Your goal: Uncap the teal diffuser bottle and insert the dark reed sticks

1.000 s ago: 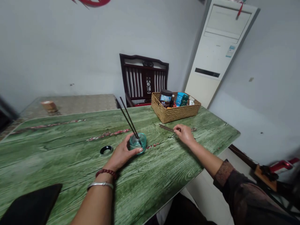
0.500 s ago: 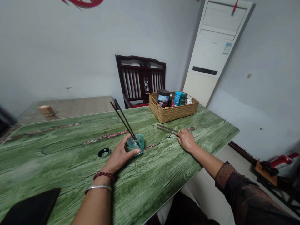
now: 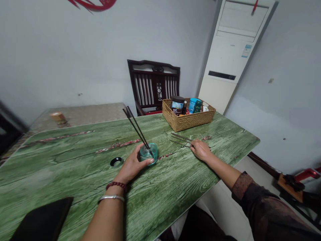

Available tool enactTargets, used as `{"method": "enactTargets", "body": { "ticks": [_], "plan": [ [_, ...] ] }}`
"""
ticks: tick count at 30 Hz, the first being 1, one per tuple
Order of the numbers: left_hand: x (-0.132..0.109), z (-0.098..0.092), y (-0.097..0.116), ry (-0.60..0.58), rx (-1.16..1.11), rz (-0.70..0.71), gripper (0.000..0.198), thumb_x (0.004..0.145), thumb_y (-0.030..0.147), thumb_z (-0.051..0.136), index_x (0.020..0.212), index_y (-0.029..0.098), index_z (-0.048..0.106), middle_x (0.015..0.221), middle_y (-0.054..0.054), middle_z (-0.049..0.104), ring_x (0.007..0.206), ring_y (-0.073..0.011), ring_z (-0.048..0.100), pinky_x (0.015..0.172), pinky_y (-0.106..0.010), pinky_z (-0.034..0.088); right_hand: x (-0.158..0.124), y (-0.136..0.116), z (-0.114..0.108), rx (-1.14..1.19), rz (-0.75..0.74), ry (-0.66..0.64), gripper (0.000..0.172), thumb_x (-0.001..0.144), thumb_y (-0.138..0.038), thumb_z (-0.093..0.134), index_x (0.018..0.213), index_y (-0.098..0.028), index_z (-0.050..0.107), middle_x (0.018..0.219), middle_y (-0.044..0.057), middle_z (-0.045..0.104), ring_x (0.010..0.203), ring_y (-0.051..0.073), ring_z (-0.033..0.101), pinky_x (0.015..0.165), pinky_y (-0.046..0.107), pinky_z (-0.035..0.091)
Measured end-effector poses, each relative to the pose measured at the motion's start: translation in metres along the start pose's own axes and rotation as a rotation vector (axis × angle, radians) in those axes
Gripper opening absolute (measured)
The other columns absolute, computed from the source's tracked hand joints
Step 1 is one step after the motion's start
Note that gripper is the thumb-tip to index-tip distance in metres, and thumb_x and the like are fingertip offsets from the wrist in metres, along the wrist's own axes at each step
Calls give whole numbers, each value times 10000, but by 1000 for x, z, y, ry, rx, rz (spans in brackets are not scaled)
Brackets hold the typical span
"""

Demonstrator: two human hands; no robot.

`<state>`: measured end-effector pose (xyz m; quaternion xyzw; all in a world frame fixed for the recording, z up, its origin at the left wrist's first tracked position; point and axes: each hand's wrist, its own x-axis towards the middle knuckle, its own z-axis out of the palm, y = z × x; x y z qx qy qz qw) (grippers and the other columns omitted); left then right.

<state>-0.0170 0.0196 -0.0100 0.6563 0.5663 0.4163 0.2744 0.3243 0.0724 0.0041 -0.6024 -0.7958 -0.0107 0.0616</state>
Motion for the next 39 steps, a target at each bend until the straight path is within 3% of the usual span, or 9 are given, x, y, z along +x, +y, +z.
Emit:
{"method": "enactTargets", "body": {
  "ticks": [5,9,12,14,17,20,24,34,39],
  "plan": [
    [-2,2,-1,-20,-27,15,849,650,547,782,1363,165,521,1304,-144,677,1217,-359,634,1092,-523,461,4,-3,-4,141,-57,2,178,942,-202,526,915,-172,699,931,102,737,856,197,677,744,264,420],
    [-2,3,-5,-23,-41,26,842,657,538,787,1369,178,518,1303,-132,681,1224,-357,631,1097,-533,453,19,-15,-24,637,-104,94,62,826,-194,586,820,-180,645,697,-2,666,655,135,601,641,233,423],
    [-2,3,-7,-18,-45,27,866,657,537,791,1386,170,503,1321,-142,670,1228,-353,631,1096,-523,454,31,-44,-51,1113,-121,109,152,777,-302,642,879,-194,608,651,-44,640,512,107,547,511,217,417],
    [-2,3,-8,-24,-47,28,871,660,536,793,1391,166,498,1313,-148,672,1219,-353,636,1090,-525,456,37,-70,-70,1373,-190,149,242,769,-389,676,889,-208,571,725,-30,686,501,101,568,481,216,443],
    [-3,3,-6,-36,-56,31,864,661,522,797,1388,158,504,1306,-151,676,1218,-349,634,1091,-519,454,43,-110,-92,1550,-327,255,292,773,-430,716,875,-219,543,795,-20,712,544,91,604,496,204,478],
    [-3,3,-5,-35,-69,38,855,663,511,800,1387,162,508,1321,-145,667,1228,-342,627,1100,-508,446,47,-138,-102,1554,-423,272,315,785,-457,733,883,-224,545,800,-23,707,564,84,607,500,191,481],
    [-4,3,-4,-28,-62,18,872,653,511,803,1391,155,503,1329,-152,659,1247,-354,613,1105,-514,436,54,-156,-97,1510,-445,241,325,783,-468,728,898,-225,545,782,-32,687,552,77,585,483,187,465],
    [-3,4,-5,-25,-79,29,870,645,527,804,1375,153,514,1293,-143,676,1219,-345,627,1090,-503,450,63,-166,-61,1353,-394,192,207,764,-370,668,834,-218,547,670,-71,542,556,87,509,526,208,460],
    [-4,3,-3,-28,-92,37,857,652,524,805,1370,154,517,1301,-141,676,1217,-337,631,1085,-494,457,60,-165,-41,1243,-351,156,155,747,-323,668,800,-208,578,685,-50,562,627,117,541,586,229,462]
  ]
}}
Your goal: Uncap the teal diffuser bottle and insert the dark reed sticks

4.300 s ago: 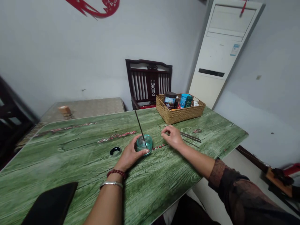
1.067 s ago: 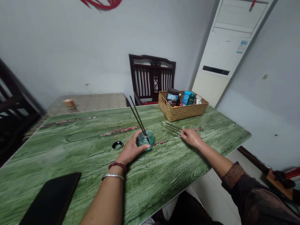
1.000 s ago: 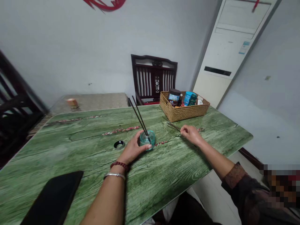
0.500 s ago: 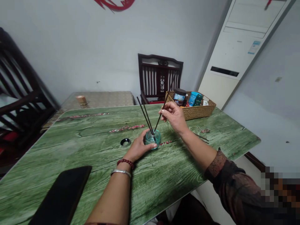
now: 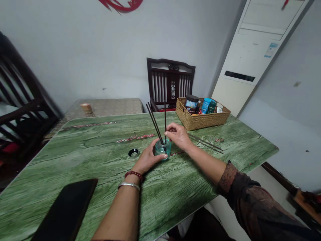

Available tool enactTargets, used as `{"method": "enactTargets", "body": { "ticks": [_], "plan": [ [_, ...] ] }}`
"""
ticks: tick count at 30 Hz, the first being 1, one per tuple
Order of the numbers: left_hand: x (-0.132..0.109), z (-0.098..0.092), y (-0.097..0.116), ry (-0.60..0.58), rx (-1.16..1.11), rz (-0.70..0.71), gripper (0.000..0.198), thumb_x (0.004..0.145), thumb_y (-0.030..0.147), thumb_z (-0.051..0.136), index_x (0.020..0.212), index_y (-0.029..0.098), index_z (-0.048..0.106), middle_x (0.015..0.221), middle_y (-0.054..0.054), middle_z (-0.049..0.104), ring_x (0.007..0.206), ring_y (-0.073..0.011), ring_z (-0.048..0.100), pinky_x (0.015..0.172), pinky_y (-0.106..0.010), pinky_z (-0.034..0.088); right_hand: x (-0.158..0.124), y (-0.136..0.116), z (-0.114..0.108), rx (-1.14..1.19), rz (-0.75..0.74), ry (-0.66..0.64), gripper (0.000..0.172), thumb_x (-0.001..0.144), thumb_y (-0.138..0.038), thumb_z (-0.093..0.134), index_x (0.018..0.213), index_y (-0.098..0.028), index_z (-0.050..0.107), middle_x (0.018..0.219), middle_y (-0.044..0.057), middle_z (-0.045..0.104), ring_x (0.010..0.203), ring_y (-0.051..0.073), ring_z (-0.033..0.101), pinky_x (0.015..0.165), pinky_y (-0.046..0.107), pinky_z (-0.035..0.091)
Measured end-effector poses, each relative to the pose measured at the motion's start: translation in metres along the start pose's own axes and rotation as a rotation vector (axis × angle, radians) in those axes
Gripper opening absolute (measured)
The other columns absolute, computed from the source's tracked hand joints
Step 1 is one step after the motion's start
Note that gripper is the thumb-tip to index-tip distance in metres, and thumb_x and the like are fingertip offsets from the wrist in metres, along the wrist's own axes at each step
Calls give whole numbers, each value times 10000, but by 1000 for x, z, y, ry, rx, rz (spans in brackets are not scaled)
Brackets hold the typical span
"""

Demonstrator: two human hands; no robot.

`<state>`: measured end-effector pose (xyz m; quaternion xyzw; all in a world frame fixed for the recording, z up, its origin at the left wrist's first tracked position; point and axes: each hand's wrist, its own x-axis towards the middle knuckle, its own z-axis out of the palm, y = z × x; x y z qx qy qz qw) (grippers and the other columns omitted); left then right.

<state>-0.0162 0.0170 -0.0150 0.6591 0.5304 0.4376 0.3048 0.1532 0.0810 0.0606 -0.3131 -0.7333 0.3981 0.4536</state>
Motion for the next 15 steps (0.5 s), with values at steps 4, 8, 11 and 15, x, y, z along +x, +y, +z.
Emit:
{"method": "enactTargets", "body": {
  "ticks": [4,8,11,15],
  "plan": [
    [0,0,0,-12,12,7,857,664,525,800,1381,159,508,1298,-137,680,1210,-335,638,1090,-504,455,-5,5,-23,-118,-11,16,163,760,-326,676,855,-196,648,756,-20,636,703,139,584,658,250,475],
    [1,0,-1,3,35,-17,875,654,533,802,1390,166,503,1318,-140,673,1224,-349,632,1095,-516,454,-15,16,-78,-335,1,120,93,790,-259,631,811,-184,682,774,3,691,734,151,619,744,269,473],
    [1,-1,-1,-7,31,-29,868,663,523,798,1398,176,492,1326,-139,670,1230,-346,631,1101,-511,452,-29,32,-121,-565,84,174,108,813,-209,604,784,-179,705,798,26,730,760,168,649,770,269,460],
    [2,-2,-1,-15,30,-22,828,684,518,786,1385,184,498,1339,-140,661,1239,-346,624,1111,-528,438,-54,57,-151,-847,236,98,161,858,-191,597,886,-191,756,900,55,772,854,196,688,786,260,447]
  ]
}}
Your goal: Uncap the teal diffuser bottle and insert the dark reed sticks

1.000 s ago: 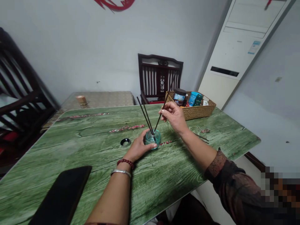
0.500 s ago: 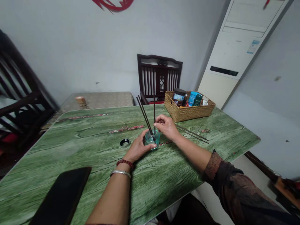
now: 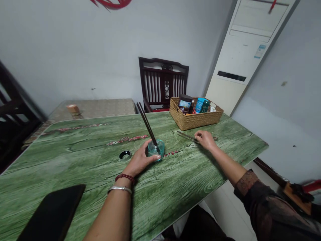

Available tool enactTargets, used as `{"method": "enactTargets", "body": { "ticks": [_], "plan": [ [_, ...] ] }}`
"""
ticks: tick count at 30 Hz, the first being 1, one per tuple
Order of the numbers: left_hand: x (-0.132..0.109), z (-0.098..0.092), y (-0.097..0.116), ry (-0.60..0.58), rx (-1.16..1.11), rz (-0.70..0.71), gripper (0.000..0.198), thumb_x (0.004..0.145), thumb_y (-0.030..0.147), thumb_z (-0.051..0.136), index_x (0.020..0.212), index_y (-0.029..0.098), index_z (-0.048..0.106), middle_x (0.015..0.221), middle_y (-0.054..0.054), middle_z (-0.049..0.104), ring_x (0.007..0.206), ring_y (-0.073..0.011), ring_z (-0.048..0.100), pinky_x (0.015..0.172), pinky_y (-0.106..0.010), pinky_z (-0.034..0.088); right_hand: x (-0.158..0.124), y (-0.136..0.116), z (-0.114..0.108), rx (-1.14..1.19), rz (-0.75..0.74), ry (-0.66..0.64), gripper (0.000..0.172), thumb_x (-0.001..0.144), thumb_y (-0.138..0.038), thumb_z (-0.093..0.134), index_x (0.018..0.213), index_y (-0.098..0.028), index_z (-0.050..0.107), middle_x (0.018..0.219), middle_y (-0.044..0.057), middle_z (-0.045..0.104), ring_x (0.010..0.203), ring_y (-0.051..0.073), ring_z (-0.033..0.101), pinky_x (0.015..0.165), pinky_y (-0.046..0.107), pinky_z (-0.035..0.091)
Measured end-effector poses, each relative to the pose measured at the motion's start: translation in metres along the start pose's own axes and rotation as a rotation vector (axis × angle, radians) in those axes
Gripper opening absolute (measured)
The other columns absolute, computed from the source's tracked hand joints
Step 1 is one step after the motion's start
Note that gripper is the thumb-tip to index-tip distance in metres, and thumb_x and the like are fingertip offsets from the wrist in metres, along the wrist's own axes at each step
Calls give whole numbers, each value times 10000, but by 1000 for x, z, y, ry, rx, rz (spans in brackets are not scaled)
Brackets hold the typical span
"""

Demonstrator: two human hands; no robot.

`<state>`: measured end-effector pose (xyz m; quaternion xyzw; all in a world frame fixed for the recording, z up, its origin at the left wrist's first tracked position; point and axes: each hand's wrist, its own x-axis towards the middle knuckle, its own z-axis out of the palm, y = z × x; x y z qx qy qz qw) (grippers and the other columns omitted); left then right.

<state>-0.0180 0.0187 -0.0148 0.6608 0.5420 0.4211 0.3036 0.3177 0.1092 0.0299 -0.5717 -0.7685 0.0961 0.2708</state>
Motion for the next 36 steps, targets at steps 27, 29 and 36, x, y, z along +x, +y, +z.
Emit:
{"method": "enactTargets", "body": {
  "ticks": [27,29,36],
  "plan": [
    [0,0,-3,21,0,24,797,671,500,803,1359,216,520,1305,-123,678,1212,-356,643,1086,-562,458,5,-48,-5,545,-6,-119,131,774,-268,609,868,-177,618,660,-33,661,512,109,546,538,216,418],
    [-1,0,-2,18,-6,11,804,664,499,808,1359,213,522,1287,-123,687,1198,-355,651,1077,-555,467,12,-73,-14,810,-35,-103,251,755,-355,652,935,-190,593,689,-45,671,457,92,515,465,203,396],
    [-1,0,-1,23,-8,32,818,657,502,814,1360,195,529,1310,-129,678,1207,-345,646,1080,-515,471,16,-158,-33,1137,-264,31,331,803,-484,706,913,-238,512,847,-20,706,590,83,602,520,200,486]
  ]
}}
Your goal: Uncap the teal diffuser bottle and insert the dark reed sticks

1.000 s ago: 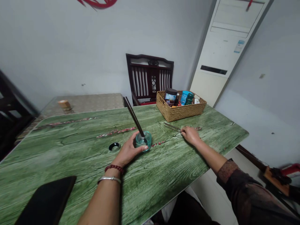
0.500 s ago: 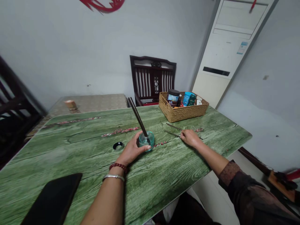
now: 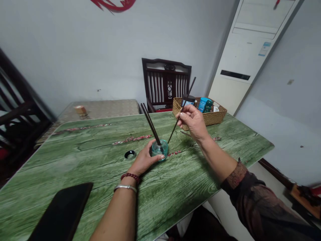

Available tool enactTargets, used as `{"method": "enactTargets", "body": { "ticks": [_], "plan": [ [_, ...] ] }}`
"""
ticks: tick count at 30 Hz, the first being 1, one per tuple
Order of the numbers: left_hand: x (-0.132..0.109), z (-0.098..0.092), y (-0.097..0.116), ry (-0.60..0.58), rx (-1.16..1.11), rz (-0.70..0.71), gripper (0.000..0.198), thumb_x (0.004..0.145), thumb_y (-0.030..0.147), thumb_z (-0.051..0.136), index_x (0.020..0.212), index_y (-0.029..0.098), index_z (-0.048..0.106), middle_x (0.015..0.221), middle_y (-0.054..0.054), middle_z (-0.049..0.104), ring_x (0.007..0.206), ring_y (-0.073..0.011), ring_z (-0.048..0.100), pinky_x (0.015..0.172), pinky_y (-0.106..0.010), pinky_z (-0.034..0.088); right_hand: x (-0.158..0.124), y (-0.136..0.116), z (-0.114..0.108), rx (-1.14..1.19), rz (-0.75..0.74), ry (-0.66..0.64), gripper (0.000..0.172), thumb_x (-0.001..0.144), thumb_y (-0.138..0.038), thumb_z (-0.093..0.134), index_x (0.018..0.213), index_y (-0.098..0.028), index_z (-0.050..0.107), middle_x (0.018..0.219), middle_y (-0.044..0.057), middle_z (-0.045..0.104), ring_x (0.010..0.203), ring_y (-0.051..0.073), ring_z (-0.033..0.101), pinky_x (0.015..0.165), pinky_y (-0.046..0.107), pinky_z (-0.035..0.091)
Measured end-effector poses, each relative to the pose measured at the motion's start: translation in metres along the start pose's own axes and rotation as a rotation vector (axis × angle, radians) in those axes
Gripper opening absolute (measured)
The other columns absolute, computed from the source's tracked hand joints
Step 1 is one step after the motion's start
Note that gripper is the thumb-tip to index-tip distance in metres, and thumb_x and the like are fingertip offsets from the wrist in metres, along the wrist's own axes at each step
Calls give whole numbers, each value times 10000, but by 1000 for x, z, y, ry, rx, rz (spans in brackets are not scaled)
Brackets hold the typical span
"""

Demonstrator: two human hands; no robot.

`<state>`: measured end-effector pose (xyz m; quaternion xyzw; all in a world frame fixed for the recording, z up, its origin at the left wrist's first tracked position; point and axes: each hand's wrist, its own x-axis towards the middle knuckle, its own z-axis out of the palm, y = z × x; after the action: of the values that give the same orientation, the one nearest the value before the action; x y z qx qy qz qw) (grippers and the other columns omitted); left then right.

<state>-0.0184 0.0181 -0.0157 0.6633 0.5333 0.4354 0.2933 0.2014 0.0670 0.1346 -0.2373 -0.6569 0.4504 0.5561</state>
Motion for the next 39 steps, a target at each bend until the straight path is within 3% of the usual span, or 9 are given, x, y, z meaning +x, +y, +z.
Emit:
{"method": "enactTargets", "body": {
  "ticks": [3,8,16,21,26,30,34,39],
  "plan": [
    [0,0,0,-13,-4,-3,836,672,502,807,1381,179,505,1333,-135,663,1221,-336,633,1098,-520,452,4,0,19,3,-24,-10,335,821,-494,702,928,-245,505,855,-22,702,603,82,604,524,201,492],
    [-1,1,1,-23,-17,-4,846,679,497,804,1393,166,494,1337,-140,659,1227,-329,627,1110,-514,437,8,22,36,-38,14,-57,316,799,-460,712,904,-237,515,796,-44,672,571,74,597,492,186,472],
    [0,1,-2,-22,-26,0,837,674,502,798,1391,189,500,1311,-129,672,1237,-347,623,1095,-525,450,-2,59,45,-159,117,-86,156,779,-304,657,854,-221,549,687,-77,578,569,90,561,521,196,475],
    [1,1,-1,-21,-23,18,816,680,500,794,1385,202,511,1320,-117,671,1230,-341,623,1095,-519,450,-15,71,41,-347,132,-107,78,762,-213,661,802,-216,594,678,-63,576,652,122,580,621,228,482],
    [2,1,-3,-5,-4,-8,840,670,534,804,1377,192,507,1356,-146,643,1261,-353,607,1111,-519,436,-32,79,4,-515,102,-67,65,810,-228,642,869,-209,658,759,-34,650,728,150,613,737,271,493],
    [2,0,-2,-19,19,-19,829,680,538,793,1377,193,504,1341,-141,656,1242,-351,624,1089,-506,464,-50,91,-57,-823,145,-9,161,859,-165,566,904,-181,720,921,39,731,884,192,659,879,308,479],
    [2,-1,1,-16,17,-41,857,660,538,797,1377,176,500,1332,-156,660,1231,-364,628,1092,-528,459,-71,104,-113,-1246,242,-59,308,928,-140,504,1116,-149,748,1114,138,716,1090,239,617,1001,321,413],
    [3,-1,3,-16,20,-57,882,660,533,794,1395,153,489,1347,-173,647,1235,-366,621,1104,-546,444,-89,113,-134,-1518,337,-181,352,967,-194,501,1247,-168,713,1184,151,662,1143,270,538,1005,345,371]
  ]
}}
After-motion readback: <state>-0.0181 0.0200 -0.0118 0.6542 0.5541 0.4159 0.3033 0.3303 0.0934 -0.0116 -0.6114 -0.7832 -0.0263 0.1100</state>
